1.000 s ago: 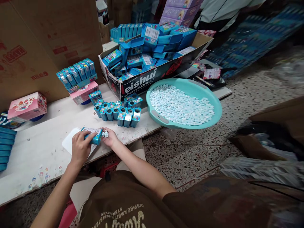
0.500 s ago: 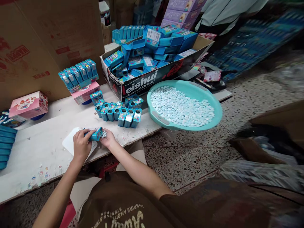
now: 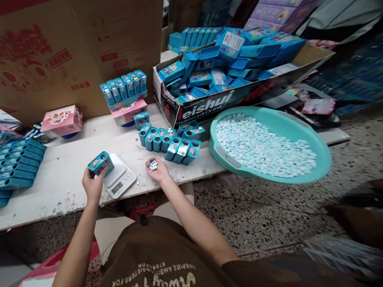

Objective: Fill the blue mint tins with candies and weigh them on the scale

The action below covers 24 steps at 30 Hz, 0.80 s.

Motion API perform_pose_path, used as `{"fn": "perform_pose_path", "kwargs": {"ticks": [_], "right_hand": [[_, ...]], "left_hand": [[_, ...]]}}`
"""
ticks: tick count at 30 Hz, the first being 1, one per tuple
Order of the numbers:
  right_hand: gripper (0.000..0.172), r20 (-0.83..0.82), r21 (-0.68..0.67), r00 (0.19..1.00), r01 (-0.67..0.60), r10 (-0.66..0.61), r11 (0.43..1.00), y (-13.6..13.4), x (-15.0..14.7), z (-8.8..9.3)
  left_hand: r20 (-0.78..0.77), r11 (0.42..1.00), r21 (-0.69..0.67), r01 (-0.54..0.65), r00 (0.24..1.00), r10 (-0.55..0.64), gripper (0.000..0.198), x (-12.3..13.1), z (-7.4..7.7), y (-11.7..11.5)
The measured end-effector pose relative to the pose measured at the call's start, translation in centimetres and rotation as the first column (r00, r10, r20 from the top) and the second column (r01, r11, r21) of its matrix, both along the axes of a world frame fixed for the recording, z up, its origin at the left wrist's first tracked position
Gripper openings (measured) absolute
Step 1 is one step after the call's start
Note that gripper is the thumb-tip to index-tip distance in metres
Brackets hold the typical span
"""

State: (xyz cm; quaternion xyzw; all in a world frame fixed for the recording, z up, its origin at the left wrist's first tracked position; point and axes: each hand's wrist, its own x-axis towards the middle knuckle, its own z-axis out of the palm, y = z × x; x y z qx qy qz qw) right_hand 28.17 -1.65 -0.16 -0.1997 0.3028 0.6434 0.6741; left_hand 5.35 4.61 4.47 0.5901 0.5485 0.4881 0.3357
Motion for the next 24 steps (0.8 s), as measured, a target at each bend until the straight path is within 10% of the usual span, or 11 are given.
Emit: {"fn": "perform_pose_path", "kwargs": {"ticks": [7,10,12,16,24], "right_hand": [[0.034,0.012,-0.008,1.000,-0.018,0.018,1.000,-1.7,0.5,0.2],[0.034,0.026,-0.010,1.000,-0.007,0.008,1.000,-2.2,0.5,0.3],[0.035,0.038,-0.014,0.999,-0.005,0.005,1.000,-2.7,0.6,0.4],[0.035,0.038,-0.026,0.999,-0.006,0.007,1.000,-3.7,0.9,0.5],[0.033,0.038,0.005,0.999,0.001,-0.001,1.000,-5.3,1.4,0.0]], "left_hand": [[-0.204,0.992,0.130,0.003,0.979,0.024,0.068,-1.4,-1.0,-0.6],[-0.440,0.873,0.488,-0.021,0.857,0.267,0.075,-1.6,-0.6,-3.2],[-0.569,0.794,0.582,0.175,0.785,0.245,0.055,-0.9,-0.4,-5.4],[-0.882,0.732,0.267,0.627,0.465,-0.075,0.020,2.2,-0.5,-8.5],[-0.993,0.702,-0.074,0.708,0.012,-0.118,0.016,6.1,-0.6,-7.8]]}}
